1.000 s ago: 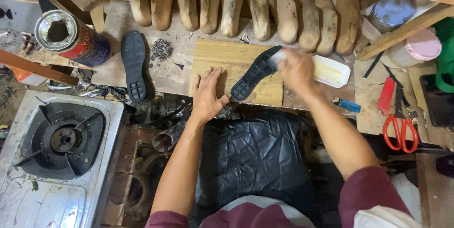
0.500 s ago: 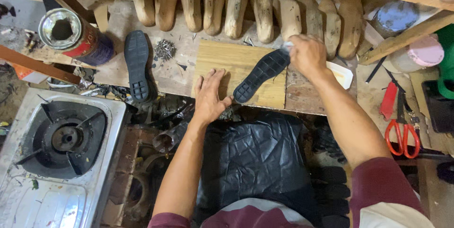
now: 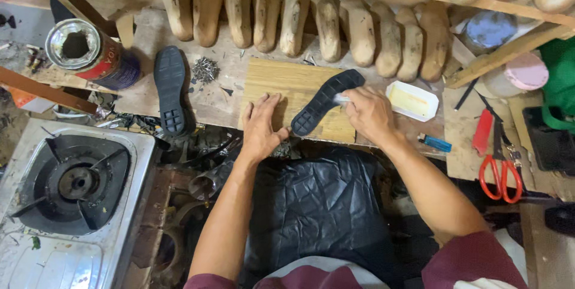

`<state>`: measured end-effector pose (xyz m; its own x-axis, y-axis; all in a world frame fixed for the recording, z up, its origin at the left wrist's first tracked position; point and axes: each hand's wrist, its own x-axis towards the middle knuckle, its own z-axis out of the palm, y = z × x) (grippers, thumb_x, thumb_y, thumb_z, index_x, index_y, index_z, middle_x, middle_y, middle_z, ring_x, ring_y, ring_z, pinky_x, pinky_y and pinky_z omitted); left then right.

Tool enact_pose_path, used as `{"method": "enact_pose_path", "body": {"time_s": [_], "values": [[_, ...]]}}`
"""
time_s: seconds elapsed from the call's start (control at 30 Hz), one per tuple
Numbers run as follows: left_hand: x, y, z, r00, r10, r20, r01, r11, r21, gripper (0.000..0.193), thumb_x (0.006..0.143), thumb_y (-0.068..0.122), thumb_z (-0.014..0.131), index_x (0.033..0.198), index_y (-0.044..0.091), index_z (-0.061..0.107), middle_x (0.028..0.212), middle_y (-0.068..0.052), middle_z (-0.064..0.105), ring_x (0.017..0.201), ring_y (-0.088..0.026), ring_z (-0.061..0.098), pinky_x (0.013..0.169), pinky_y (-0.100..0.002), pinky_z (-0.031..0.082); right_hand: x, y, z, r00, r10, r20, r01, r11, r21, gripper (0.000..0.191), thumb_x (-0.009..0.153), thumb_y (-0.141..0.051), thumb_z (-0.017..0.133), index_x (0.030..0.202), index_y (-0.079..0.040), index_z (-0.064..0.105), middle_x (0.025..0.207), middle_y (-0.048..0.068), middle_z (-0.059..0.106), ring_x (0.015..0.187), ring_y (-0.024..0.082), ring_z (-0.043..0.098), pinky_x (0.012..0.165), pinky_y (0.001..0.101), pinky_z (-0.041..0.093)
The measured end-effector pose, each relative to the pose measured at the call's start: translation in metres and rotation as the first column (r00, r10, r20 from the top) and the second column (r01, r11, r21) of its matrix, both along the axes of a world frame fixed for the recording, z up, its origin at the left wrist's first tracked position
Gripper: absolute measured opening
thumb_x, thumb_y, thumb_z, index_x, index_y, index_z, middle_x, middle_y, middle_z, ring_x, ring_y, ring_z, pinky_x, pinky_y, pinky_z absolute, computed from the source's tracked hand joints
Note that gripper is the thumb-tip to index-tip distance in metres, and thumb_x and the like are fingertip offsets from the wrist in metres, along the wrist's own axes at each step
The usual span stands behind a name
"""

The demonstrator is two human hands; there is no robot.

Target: The person repeatedly applies a yellowish substance from a small container onto black shoe soles using a brush. They work on multiple soles one at a time, placing each treated sole into a stack on the workbench.

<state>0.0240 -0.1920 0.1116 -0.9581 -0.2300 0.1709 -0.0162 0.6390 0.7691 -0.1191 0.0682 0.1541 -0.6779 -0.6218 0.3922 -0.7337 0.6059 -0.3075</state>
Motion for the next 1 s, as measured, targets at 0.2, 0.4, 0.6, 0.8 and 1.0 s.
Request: {"method": "enact_pose_path", "body": {"time_s": [0.2,0.4,0.6,0.8,1.0], "values": [[0.009,0.001,0.014,0.991,-0.131,-0.017,0.129,0.988,-0.079,0.088,0.072,0.024,0.086,0.149,0.007,0.047,0.150,-0.018,0.051,0.150,-0.035,0.032,0.123,-0.055,0.009,0.031,0.030,0.005,0.869,-0.168,0.466,0.387,0.817,-0.427,0.029,0.094,-0.017,0.076,0.118,-0.006,0.064,0.096,0.004,0.073,0.078,0.015,0.064,0.067,0.0291,0.053],[0.018,0.030,0.024,0.986,-0.144,-0.083,0.123,0.967,-0.222,0.088,0.067,0.025,0.090,0.144,0.009,0.051,0.126,-0.014,0.065,0.129,-0.035,0.049,0.119,-0.058,0.020,0.109,0.053,-0.059,0.673,0.088,0.734,0.543,0.615,-0.572,0.044,0.095,-0.014,0.071,0.136,-0.004,0.057,0.098,0.003,0.072,0.071,0.010,0.063,0.060,0.0240,0.048],[0.034,0.086,0.018,0.951,-0.022,-0.307,-0.007,0.996,-0.092,0.075,0.070,0.023,0.089,0.136,0.007,0.056,0.114,-0.013,0.065,0.113,-0.035,0.056,0.106,-0.051,0.038,0.153,0.035,-0.080,0.581,0.253,0.773,0.646,0.435,-0.627,0.056,0.103,-0.010,0.067,0.154,0.004,0.048,0.131,0.012,0.070,0.092,0.011,0.072,0.076,0.0263,0.056],[0.064,0.143,0.001,0.910,0.063,-0.411,-0.114,0.988,-0.102,0.072,0.068,0.021,0.089,0.129,0.004,0.056,0.115,-0.016,0.063,0.112,-0.038,0.056,0.105,-0.051,0.038,0.156,0.015,-0.064,0.609,0.414,0.677,0.614,0.294,-0.732,0.088,0.089,0.010,0.058,0.165,-0.010,0.018,0.163,0.011,0.035,0.090,0.011,0.063,0.075,0.0264,0.056],[0.092,0.153,-0.002,0.938,-0.006,-0.347,0.031,0.997,0.067,0.064,0.080,0.020,0.084,0.134,0.003,0.056,0.129,-0.017,0.062,0.122,-0.038,0.056,0.109,-0.046,0.041,0.169,0.040,-0.049,0.620,0.315,0.719,0.608,0.385,-0.694,0.098,0.079,0.021,0.052,0.164,-0.011,0.017,0.163,0.010,0.033,0.103,0.014,0.061,0.071,0.0214,0.051]]}}
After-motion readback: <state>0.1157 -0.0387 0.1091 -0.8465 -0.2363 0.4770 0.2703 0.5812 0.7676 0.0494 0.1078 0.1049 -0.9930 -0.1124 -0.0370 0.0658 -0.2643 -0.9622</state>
